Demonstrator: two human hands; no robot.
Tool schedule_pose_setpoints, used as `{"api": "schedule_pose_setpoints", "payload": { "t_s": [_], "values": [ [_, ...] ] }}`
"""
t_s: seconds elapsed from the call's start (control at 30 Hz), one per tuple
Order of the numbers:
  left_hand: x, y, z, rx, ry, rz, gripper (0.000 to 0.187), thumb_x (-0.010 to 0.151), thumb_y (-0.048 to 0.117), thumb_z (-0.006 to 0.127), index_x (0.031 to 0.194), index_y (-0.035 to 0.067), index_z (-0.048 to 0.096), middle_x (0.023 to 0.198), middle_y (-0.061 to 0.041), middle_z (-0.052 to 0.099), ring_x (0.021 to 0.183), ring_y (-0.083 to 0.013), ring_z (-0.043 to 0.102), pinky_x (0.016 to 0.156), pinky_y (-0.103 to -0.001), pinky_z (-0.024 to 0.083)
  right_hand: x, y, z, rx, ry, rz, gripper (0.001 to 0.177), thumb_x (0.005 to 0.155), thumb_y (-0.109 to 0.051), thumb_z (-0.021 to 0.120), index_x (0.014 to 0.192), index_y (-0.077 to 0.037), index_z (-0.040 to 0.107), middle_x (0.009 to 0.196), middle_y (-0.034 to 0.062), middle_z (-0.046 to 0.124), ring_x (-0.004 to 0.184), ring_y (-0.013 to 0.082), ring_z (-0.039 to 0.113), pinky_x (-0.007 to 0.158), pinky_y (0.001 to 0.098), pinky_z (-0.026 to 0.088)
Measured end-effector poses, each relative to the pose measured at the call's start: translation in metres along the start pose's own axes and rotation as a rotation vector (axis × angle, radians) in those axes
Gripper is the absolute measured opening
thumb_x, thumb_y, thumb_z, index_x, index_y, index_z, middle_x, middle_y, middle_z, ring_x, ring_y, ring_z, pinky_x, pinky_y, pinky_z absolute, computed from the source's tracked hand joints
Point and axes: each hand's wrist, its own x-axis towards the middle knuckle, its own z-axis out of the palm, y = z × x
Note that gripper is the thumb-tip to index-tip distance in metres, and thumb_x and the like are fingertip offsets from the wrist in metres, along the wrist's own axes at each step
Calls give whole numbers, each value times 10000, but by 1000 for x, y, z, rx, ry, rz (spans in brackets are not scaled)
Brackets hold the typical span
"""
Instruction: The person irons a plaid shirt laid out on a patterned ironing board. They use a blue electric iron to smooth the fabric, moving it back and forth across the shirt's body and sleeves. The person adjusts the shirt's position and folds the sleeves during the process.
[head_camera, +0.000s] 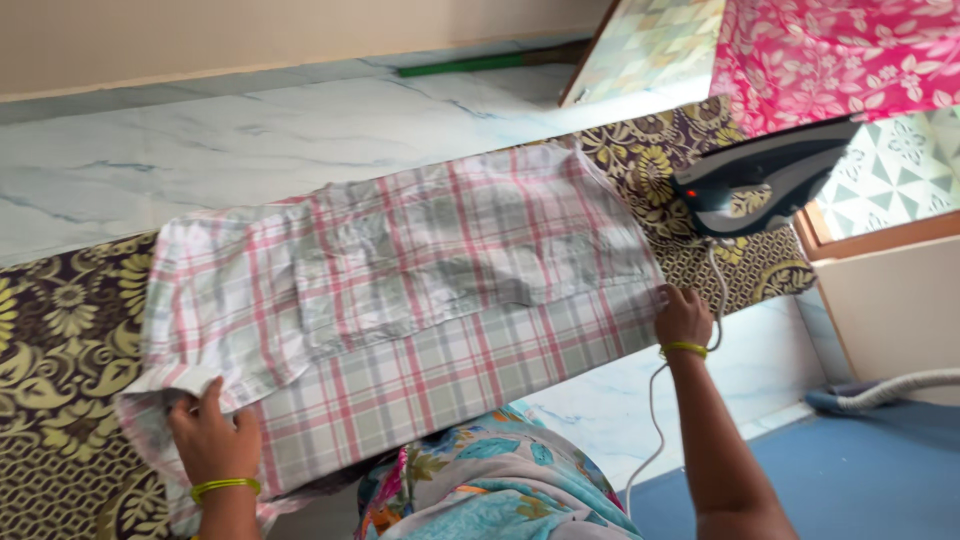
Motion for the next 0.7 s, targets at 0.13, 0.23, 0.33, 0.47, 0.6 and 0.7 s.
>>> {"api": "schedule_pose_setpoints", "payload": {
  "t_s": [0.13,0.23,0.33,0.47,0.6,0.7],
  "values": [
    [15,10,17,-67,-41,-87,582,936,325,716,1423,34,585,1354,-298,524,1199,-482,555,1006,-551,473,-3,-2,4,213,109,40,293,930,-86,615,1206,-120,709,1143,133,673,1050,376,630,949,500,489],
    [30,5,37,-34,-9,-136,556,1025,369,730,1402,-5,565,1337,-281,557,1245,-479,556,1018,-572,449,22,-13,2,370,31,129,256,991,-153,636,1238,-116,690,1210,132,673,1117,358,626,986,479,483],
    [33,-1,56,1,30,-177,513,1036,337,746,1363,-12,558,1311,-268,566,1259,-476,554,1025,-575,449,58,-26,2,357,50,1,367,951,-175,677,1300,-65,655,1285,202,626,1218,409,560,1037,505,445],
    [20,5,75,18,160,-164,469,957,188,720,1341,-8,535,1269,-282,525,1209,-496,524,971,-599,442,111,-64,9,333,-70,-62,522,880,-166,698,1384,-80,597,1352,192,600,1259,396,539,1067,507,413],
    [4,14,89,169,214,-145,336,994,92,655,1286,0,516,1212,-264,505,1166,-471,507,938,-612,418,169,-124,30,431,28,-310,591,905,-150,670,1482,-154,537,1451,78,568,1292,299,592,1119,451,484],
    [5,18,94,226,218,-150,307,998,66,625,1281,10,520,1188,-243,506,1102,-444,503,953,-608,412,212,-164,39,171,104,-380,560,869,-120,672,1422,-190,617,1411,125,600,1149,326,647,944,480,519]
  ]
}}
